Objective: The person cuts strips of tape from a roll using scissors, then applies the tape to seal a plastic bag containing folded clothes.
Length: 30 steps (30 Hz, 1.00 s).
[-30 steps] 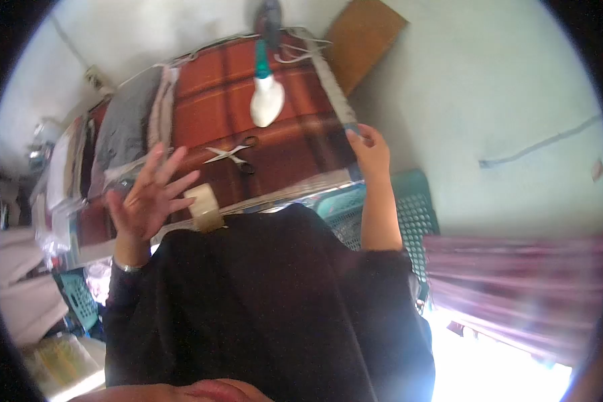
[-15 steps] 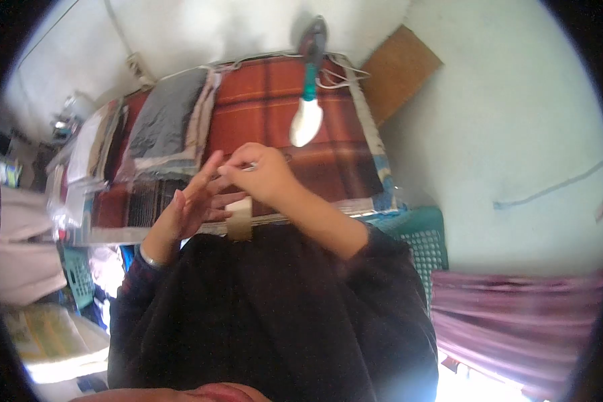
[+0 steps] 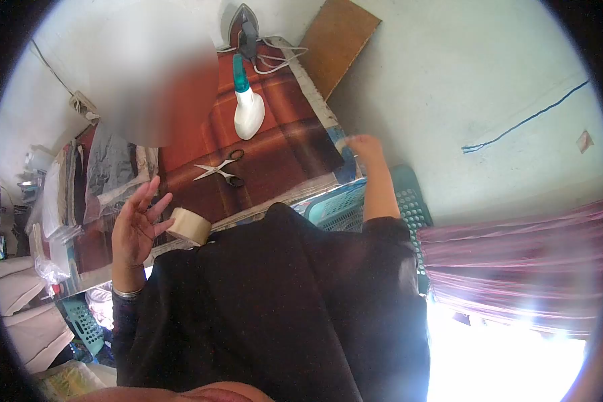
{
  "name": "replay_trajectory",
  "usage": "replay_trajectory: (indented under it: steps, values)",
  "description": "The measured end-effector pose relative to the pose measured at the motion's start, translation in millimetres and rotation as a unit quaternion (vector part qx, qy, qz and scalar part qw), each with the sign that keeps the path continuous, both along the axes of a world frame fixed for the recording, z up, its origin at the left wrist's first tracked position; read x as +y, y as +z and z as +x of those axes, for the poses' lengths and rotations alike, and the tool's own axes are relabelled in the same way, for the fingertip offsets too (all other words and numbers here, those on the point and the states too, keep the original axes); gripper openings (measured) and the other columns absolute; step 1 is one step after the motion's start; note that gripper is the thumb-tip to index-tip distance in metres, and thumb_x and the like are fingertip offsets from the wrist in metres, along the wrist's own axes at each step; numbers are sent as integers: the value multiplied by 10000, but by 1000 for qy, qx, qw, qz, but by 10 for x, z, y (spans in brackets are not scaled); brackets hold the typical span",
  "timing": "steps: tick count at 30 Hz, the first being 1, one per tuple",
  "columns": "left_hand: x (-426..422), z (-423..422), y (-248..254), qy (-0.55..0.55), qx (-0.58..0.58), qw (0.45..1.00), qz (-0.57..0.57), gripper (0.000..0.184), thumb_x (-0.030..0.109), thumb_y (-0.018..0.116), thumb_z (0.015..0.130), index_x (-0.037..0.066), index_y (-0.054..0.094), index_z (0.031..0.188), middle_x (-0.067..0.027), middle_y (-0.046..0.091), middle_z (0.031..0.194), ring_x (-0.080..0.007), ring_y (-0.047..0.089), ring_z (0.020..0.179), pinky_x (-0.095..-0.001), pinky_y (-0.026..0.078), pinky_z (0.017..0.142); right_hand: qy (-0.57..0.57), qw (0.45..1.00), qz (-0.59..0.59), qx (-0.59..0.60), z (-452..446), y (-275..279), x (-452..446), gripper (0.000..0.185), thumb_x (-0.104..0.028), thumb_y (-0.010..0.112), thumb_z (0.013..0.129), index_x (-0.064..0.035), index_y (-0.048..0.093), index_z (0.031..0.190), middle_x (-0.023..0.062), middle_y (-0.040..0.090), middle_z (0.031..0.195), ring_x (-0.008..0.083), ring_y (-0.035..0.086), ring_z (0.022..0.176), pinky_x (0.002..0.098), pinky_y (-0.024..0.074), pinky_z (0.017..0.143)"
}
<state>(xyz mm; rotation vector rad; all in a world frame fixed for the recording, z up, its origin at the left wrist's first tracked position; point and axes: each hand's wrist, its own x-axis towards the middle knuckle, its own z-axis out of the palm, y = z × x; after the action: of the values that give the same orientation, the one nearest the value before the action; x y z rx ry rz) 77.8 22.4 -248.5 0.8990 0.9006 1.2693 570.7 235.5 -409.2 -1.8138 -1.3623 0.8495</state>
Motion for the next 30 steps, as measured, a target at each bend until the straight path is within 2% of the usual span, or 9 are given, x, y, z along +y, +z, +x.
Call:
replay_trajectory:
  steps: [5,12,14,17,18,20,23,27,30]
  values:
    - [59,-12,-68,-13,-71,997,-13,399,362,380,1007,40,605,1075,-180,375,1453,-363,474,1258,-506,559,836,-17,993,-81,-87,260,-443,41,422,-436,760,687,-43,714,834,116,690,774,228,654,719,355,498,689]
    - [85,42,-47,10,-57,998,-35,432,391,383,1004,51,643,948,-181,377,1453,-366,457,1272,-522,547,848,-12,991,-88,-97,320,-641,49,448,-480,742,692,-67,724,864,158,698,832,295,675,824,384,503,763]
    - [67,40,-57,4,-61,998,-29,427,404,395,1000,65,649,949,-169,381,1456,-363,439,1290,-509,527,870,47,972,-54,-222,514,-973,163,535,-528,718,705,-104,705,1031,177,679,1034,297,637,1013,448,482,870]
    - [34,-4,-43,20,-57,998,-21,418,413,405,995,77,653,980,-155,383,1462,-354,433,1297,-467,502,897,-78,900,-140,-406,98,-241,-33,827,-650,690,682,-185,506,1341,148,471,1388,363,475,1243,573,411,961]
    - [23,-22,-38,31,-62,997,-23,420,418,412,992,74,651,1007,-150,384,1463,-345,439,1295,-448,500,898,-125,909,-44,-395,-348,307,-294,764,-579,726,698,-143,548,1299,169,518,1336,359,504,1213,541,427,956]
    - [-4,-64,2,52,-70,996,-14,432,421,420,988,60,643,1065,-143,385,1464,-327,451,1288,-422,498,901,-23,961,149,-231,-273,47,-32,595,-423,746,754,-91,602,1227,159,593,1235,290,562,1142,452,467,921]
    - [-129,-123,148,91,-58,994,5,453,388,410,995,24,587,1198,-134,393,1460,-309,469,1274,-411,499,904,143,987,73,15,-1558,1088,-536,428,-263,726,795,-52,638,1157,131,638,1137,203,585,1076,359,481,895]
    - [-307,-183,278,129,-60,989,30,493,337,380,995,36,425,1382,-126,398,1460,-304,476,1268,-420,475,940,501,847,107,140,-2786,1348,-1004,475,-189,710,803,-50,577,1238,89,599,1189,193,559,1088,349,475,899]
    - [-527,-286,431,155,-73,984,53,535,380,364,987,70,378,1423,-130,391,1464,-309,468,1275,-429,463,953,561,798,89,200,-3492,1412,-1252,494,-176,704,808,-40,551,1258,87,589,1183,203,554,1096,354,463,917]
